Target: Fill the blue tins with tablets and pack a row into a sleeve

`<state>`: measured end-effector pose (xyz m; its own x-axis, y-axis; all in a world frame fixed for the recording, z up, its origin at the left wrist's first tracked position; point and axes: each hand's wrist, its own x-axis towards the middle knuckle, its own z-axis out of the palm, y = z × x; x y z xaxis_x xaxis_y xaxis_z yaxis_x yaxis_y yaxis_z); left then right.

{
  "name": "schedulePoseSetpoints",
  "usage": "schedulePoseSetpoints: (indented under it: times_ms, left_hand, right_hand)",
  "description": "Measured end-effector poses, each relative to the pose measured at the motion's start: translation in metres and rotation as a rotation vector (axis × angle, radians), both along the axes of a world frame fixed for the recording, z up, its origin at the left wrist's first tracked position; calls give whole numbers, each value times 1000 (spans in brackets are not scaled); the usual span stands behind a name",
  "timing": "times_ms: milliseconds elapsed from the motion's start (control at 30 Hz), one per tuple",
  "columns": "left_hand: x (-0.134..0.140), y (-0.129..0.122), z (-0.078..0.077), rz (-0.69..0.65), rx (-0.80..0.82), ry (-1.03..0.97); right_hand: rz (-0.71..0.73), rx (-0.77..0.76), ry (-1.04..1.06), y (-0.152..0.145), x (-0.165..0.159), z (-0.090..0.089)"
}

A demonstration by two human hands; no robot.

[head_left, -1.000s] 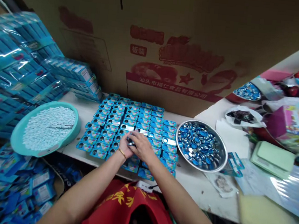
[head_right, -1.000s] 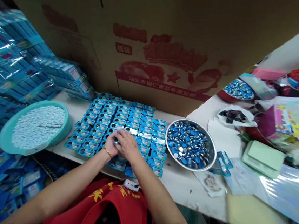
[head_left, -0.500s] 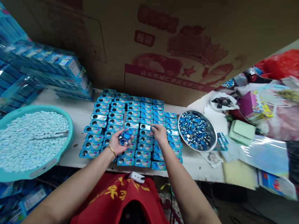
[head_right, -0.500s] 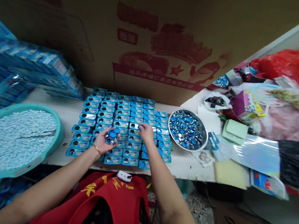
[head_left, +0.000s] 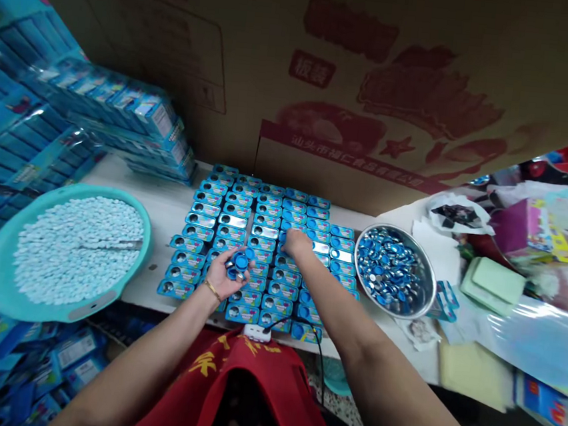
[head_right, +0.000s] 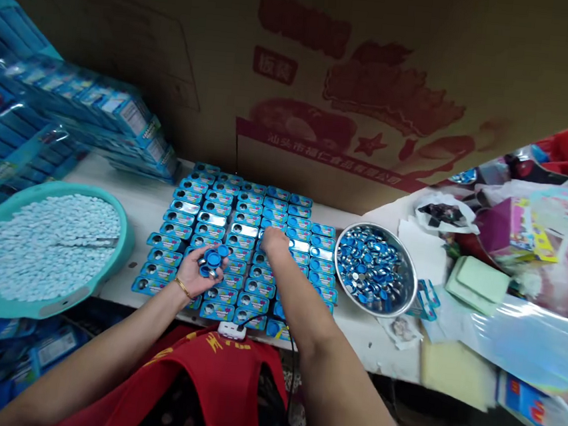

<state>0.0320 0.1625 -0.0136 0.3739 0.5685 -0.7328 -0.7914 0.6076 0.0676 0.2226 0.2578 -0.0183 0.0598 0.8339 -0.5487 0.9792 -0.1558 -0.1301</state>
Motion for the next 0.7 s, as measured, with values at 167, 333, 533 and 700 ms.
schedulePoseSetpoints:
  times_ms: [167,333,533,700]
  left_hand:
    - [6,2,-6,-67,-25,8]
    - [11,1,-14,-158,-48,-17]
    - [5,-3,-13,-187,-37,-27]
    - [-5,-2,-8,-179,-9,-18]
  right_hand:
    - [216,187,369,-37,-11,19]
    - [251,333,825,-66,-33,13]
    - [-82,299,365,-61,4,7]
    - [13,66,3,-44,10,3]
